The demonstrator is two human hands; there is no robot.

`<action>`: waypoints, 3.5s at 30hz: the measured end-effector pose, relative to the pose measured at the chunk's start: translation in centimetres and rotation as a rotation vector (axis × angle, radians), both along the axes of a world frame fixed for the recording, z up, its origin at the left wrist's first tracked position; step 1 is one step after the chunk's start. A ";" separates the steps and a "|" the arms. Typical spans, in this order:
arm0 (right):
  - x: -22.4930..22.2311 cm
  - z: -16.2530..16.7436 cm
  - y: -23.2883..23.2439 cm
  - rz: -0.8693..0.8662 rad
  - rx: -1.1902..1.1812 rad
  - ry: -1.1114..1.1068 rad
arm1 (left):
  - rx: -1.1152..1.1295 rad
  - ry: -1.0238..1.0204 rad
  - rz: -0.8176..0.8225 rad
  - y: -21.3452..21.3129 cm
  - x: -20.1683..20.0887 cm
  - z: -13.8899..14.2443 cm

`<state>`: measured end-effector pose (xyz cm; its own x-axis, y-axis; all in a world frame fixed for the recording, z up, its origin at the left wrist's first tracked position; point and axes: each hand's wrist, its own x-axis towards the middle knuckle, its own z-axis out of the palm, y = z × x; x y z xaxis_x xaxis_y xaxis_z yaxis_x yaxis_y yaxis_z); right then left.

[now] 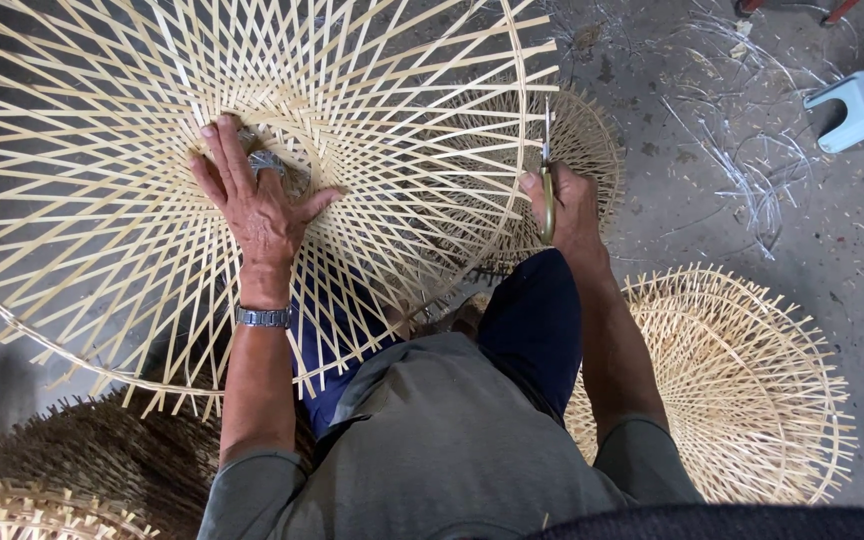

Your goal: The person uses shears to trim the protruding bamboo strips along the rim of a woven basket. The basket is held steady with one hand while the other hand cuts the excess material around the edge.

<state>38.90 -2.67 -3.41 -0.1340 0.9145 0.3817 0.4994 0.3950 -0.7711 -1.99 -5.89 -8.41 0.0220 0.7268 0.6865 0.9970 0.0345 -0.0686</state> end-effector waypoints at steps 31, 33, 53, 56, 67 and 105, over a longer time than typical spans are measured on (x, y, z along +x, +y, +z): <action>0.0 -4.7 -4.1 -0.051 -0.124 0.288 | 0.046 -0.087 -0.056 2.2 3.7 4.7; 0.0 -4.4 -4.1 -0.078 -0.167 0.196 | 0.080 -0.053 -0.057 1.8 3.2 4.6; 1.6 -7.8 -3.4 -0.079 -0.414 0.153 | 0.033 -0.088 -0.025 1.6 1.5 3.5; 1.5 -7.5 -3.4 -0.026 -0.375 0.176 | 0.060 -0.069 -0.022 2.0 0.9 3.3; 0.5 -5.6 -1.7 0.013 -0.219 0.158 | 0.015 -0.101 -0.016 1.7 0.6 3.1; -0.2 -2.2 -0.2 0.013 -0.091 0.056 | 0.019 -0.158 -0.044 0.3 1.4 4.4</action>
<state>38.68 -2.87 -5.64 -0.1267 0.9440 0.3046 0.4501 0.3283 -0.8304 -0.58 -5.60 -4.04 -0.0555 0.7146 0.6973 0.9959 -0.0100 0.0894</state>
